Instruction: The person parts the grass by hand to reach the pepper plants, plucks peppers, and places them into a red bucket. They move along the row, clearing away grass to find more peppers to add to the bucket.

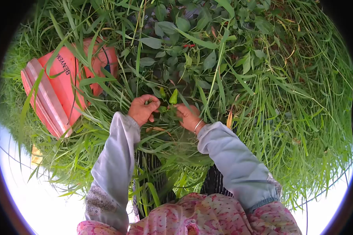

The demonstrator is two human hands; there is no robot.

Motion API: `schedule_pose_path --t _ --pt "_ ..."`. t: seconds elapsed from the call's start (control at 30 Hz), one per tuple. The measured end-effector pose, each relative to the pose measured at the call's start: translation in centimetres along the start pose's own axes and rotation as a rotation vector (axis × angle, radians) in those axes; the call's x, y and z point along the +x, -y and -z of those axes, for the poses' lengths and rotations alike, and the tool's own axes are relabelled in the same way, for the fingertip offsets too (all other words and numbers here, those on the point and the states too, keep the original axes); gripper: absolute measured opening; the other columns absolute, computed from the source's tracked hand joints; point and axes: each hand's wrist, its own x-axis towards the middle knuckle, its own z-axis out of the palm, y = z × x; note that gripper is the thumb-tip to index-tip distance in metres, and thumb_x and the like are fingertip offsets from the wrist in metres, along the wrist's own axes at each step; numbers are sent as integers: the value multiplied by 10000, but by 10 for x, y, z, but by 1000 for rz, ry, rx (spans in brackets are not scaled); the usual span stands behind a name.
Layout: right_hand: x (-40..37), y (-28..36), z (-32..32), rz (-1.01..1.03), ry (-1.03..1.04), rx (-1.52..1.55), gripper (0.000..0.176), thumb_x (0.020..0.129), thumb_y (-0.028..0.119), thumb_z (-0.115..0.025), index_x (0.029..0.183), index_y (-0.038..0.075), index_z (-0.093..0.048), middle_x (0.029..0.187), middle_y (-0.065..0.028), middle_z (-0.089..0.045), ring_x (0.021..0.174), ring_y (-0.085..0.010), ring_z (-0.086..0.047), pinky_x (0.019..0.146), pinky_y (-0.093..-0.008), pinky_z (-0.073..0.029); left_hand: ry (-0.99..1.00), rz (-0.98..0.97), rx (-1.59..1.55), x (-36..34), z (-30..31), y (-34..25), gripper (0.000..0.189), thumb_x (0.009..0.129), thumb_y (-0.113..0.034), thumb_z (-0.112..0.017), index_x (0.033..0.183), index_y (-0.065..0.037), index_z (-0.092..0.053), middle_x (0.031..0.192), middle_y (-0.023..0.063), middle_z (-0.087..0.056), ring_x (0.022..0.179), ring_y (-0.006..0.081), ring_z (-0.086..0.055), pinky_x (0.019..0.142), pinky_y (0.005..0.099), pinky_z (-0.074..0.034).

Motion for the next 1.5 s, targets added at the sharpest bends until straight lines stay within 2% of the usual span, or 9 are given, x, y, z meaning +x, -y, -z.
schedule_pose_path --t 0.07,0.2,0.33,0.57,0.77,0.97,1.03,1.27,1.5 --pt "4 20 11 -154 71 126 275 801 33 -552 1051 127 -619 768 -85 -625 656 -263 -604 591 -341 -477 -69 -97 29 -20 -8 8 177 826 -14 -584 1002 -28 -606 798 45 -595 534 82 -514 450 206 -429" --pt "11 14 11 -428 150 533 307 831 22 -517 1098 142 -612 703 20 -562 491 -32 -458 458 -215 -423 -156 -290 313 -33 -23 36 161 832 -67 -593 992 -73 -617 720 6 -598 538 76 -506 486 228 -423" --pt "7 13 16 -419 123 579 284 841 46 -533 1105 123 -603 712 17 -568 499 -49 -474 466 -222 -436 -368 -546 643 -43 -35 37 223 801 -104 -637 1021 -80 -606 647 17 -555 539 52 -486 502 246 -410" --pt "0 10 24 -350 85 603 250 874 75 -538 1121 60 -578 906 -7 -609 656 -67 -547 521 -225 -488 -69 34 197 -71 -16 -11 426 809 -256 -662 1155 -39 -541 882 142 -657 816 173 -629 721 313 -469" --pt "-11 -5 23 -331 28 514 235 841 64 -543 1057 129 -613 830 -28 -604 669 -132 -554 602 -288 -462 -636 -445 1498 -74 -18 -92 406 797 -372 -631 1088 -94 -581 855 180 -618 683 312 -622 606 422 -499" --pt "-14 -20 16 -174 42 368 277 794 58 -566 1065 110 -595 1021 -115 -611 894 -290 -582 772 -361 -463 -162 -865 1236 -36 -52 -106 204 781 -157 -607 971 -83 -612 867 158 -617 799 320 -624 672 405 -503" --pt "-15 -18 15 -132 -8 373 283 787 72 -576 1068 102 -589 1038 -123 -600 911 -312 -576 778 -378 -463 41 -427 1685 -5 -68 -94 296 752 -129 -613 1032 -43 -571 959 160 -609 904 337 -601 754 389 -497" --pt "-20 -17 20 -132 -44 197 298 776 98 -591 1072 67 -572 1030 -158 -585 929 -350 -559 799 -403 -457 329 -118 1669 25 -82 -63 745 693 -228 -694 1303 -8 -327 1170 221 -509 1038 324 -551 849 393 -462" --pt "-18 -5 28 -283 30 250 319 775 93 -588 1088 39 -559 1068 -168 -572 955 -353 -553 816 -404 -453 203 -272 1814 7 -80 -51 687 755 -330 -627 1309 -57 -325 1031 192 -578 792 309 -635 652 403 -500"
